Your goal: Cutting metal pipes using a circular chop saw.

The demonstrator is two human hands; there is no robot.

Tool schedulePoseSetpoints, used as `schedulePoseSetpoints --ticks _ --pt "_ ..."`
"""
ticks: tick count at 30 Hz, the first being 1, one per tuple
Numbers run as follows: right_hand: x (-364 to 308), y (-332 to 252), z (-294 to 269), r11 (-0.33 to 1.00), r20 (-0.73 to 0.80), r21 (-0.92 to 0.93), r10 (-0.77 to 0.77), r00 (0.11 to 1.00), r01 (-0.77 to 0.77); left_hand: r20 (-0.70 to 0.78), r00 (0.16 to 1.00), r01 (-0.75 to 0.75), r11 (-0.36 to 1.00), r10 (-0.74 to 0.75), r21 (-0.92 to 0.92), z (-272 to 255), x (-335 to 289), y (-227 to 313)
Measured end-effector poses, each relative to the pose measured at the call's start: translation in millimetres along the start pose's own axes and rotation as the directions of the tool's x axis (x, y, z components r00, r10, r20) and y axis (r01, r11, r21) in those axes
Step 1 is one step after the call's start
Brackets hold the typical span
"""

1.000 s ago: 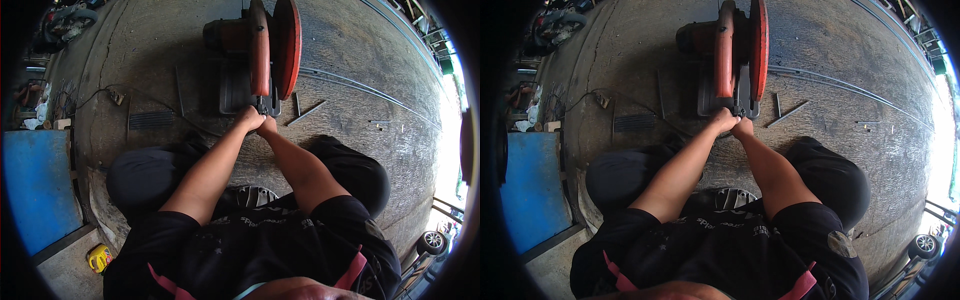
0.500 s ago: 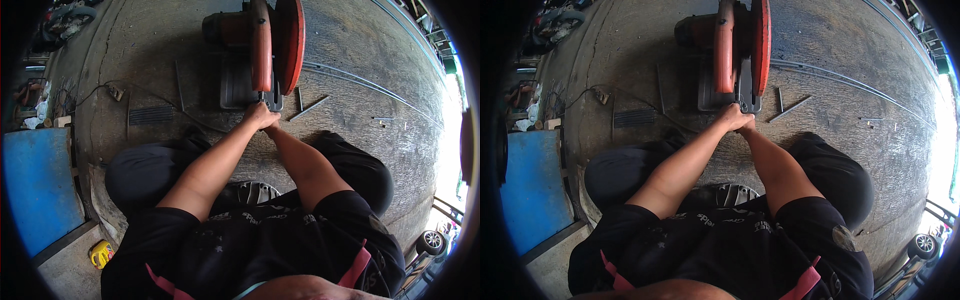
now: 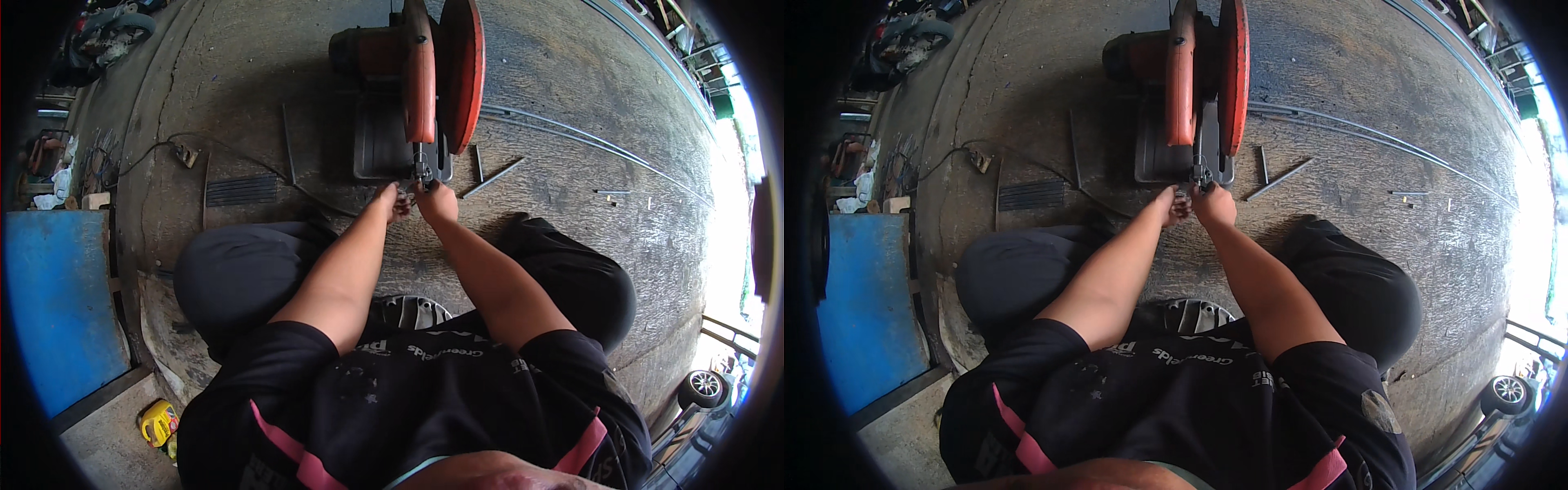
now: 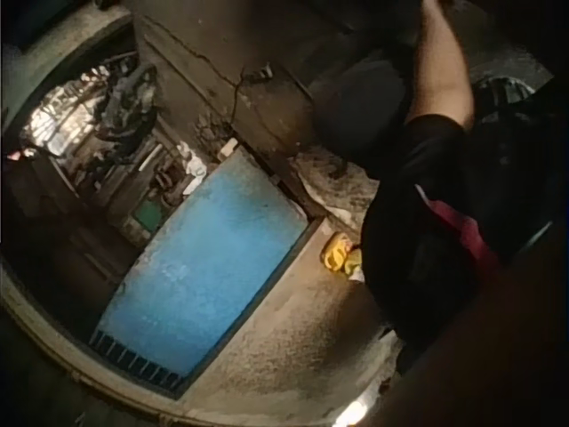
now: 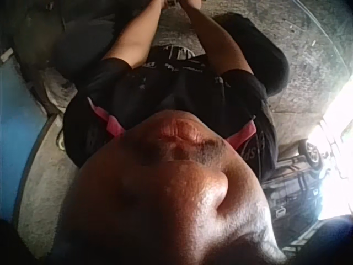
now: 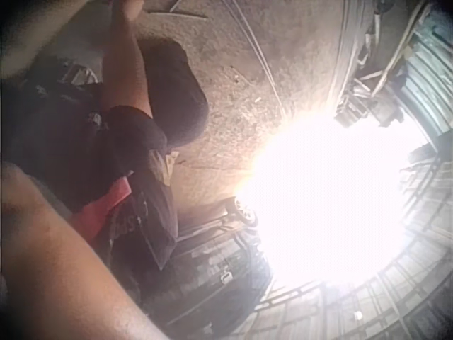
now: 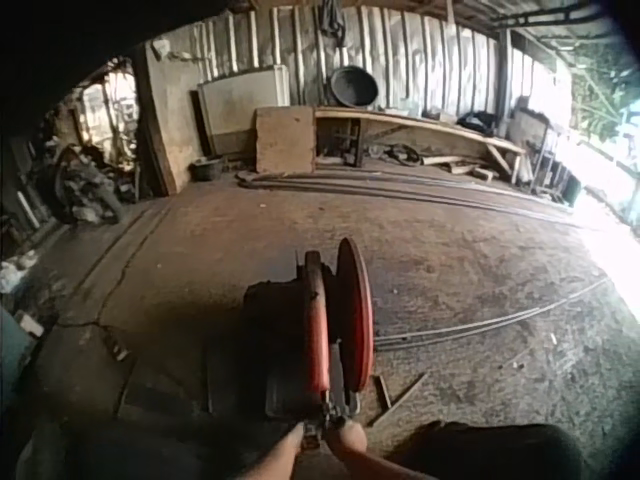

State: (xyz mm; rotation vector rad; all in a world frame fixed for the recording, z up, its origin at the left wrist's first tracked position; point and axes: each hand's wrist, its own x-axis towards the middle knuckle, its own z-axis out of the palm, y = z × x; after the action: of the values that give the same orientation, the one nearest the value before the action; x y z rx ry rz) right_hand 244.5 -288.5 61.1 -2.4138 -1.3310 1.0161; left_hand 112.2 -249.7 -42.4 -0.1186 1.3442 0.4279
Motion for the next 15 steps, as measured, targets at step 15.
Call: schedulePoseSetpoints --ticks 15 --pt "11 -2 -11 0.941 0.156 -0.203 -0.241 0.958 0.269 0.305 0.928 0.105 0.634 0.214 -0.766 31 47 -26"
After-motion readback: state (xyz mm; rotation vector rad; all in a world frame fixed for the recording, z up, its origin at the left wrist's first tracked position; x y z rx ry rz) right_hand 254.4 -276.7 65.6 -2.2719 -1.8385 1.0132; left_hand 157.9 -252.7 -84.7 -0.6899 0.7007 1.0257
